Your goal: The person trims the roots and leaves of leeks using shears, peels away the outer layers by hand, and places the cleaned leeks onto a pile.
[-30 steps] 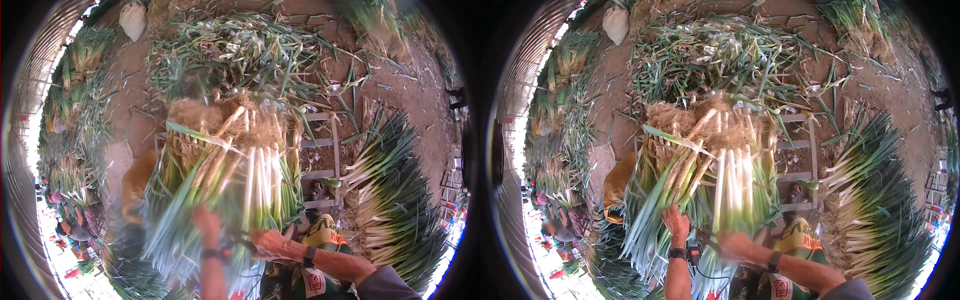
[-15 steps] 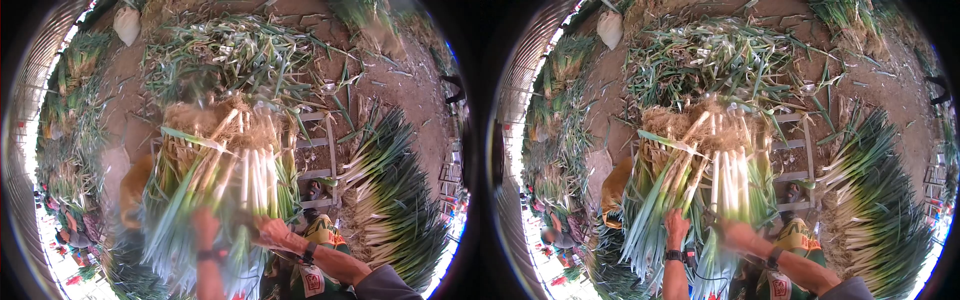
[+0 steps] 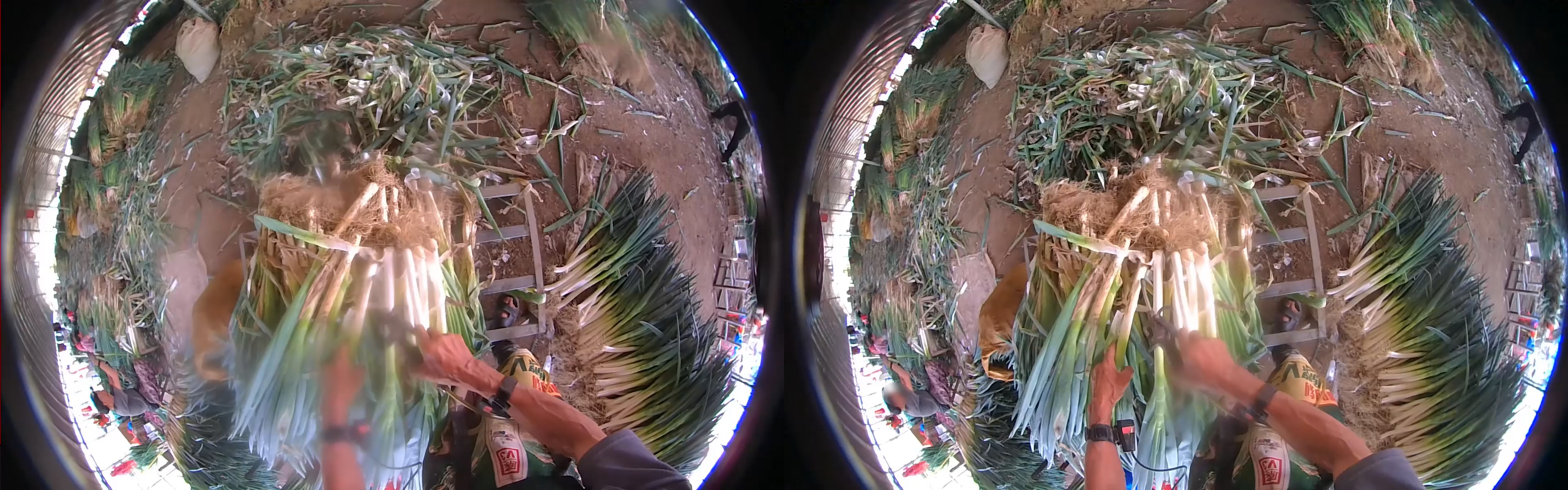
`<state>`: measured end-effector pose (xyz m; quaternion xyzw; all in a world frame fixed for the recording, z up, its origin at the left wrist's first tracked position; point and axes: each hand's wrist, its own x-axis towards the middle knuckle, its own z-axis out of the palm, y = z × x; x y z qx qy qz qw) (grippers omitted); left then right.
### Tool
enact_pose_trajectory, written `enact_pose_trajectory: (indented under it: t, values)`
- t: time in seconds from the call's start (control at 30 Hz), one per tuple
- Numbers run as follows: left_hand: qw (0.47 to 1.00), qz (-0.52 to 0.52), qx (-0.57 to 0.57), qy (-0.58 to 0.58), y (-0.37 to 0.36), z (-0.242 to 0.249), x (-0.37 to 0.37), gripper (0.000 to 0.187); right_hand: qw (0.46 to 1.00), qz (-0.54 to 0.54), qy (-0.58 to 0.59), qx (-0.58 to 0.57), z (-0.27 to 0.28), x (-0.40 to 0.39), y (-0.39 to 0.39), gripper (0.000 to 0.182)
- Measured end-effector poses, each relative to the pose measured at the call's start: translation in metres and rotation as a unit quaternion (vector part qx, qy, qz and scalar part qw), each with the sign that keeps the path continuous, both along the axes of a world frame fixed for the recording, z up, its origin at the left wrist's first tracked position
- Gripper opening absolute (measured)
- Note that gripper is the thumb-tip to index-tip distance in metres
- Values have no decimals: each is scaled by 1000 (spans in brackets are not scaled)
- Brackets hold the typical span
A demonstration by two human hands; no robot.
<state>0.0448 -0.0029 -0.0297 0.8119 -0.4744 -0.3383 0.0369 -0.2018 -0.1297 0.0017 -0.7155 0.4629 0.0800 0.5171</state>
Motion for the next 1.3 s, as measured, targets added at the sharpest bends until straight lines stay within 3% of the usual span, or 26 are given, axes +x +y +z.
enact_pose_trajectory:
  t: [0.13,0.2,0.27,0.37,0.5,0.6,0.77,0.9,1.0,1.13,1.3]
  values:
    - [1000,5,-10,-2,10,-10,-3,59,999,-9,8,-47,-18,7,-18,72]
    - [1000,3,-26,0,12,-15,-4,56,997,-8,-15,-81,-21,8,-24,45]
    - [999,-1,-47,6,13,-18,-4,55,996,-14,-42,-76,-20,7,-23,43]
    - [1000,9,-24,1,7,-15,-4,54,997,-12,-76,-17,14,-10,-16,63]
    - [998,47,-27,13,2,-8,-6,51,979,66,-175,-79,59,-46,26,65]
    - [995,62,-72,2,6,-5,-11,49,974,59,-203,-79,69,-64,51,65]
    - [998,55,-32,0,30,-19,-19,46,985,91,-114,-91,52,-58,36,71]
    - [996,59,-60,18,28,-2,-42,40,989,67,-84,-99,41,-45,18,72]
    - [991,67,-110,40,44,-21,-44,42,984,54,-96,-142,41,-36,1,77]
    - [991,55,-117,28,43,-16,-47,43,993,12,-51,-108,-20,-23,0,81]
    - [989,49,-136,44,60,-15,-48,43,988,35,-66,-135,13,-29,-7,77]
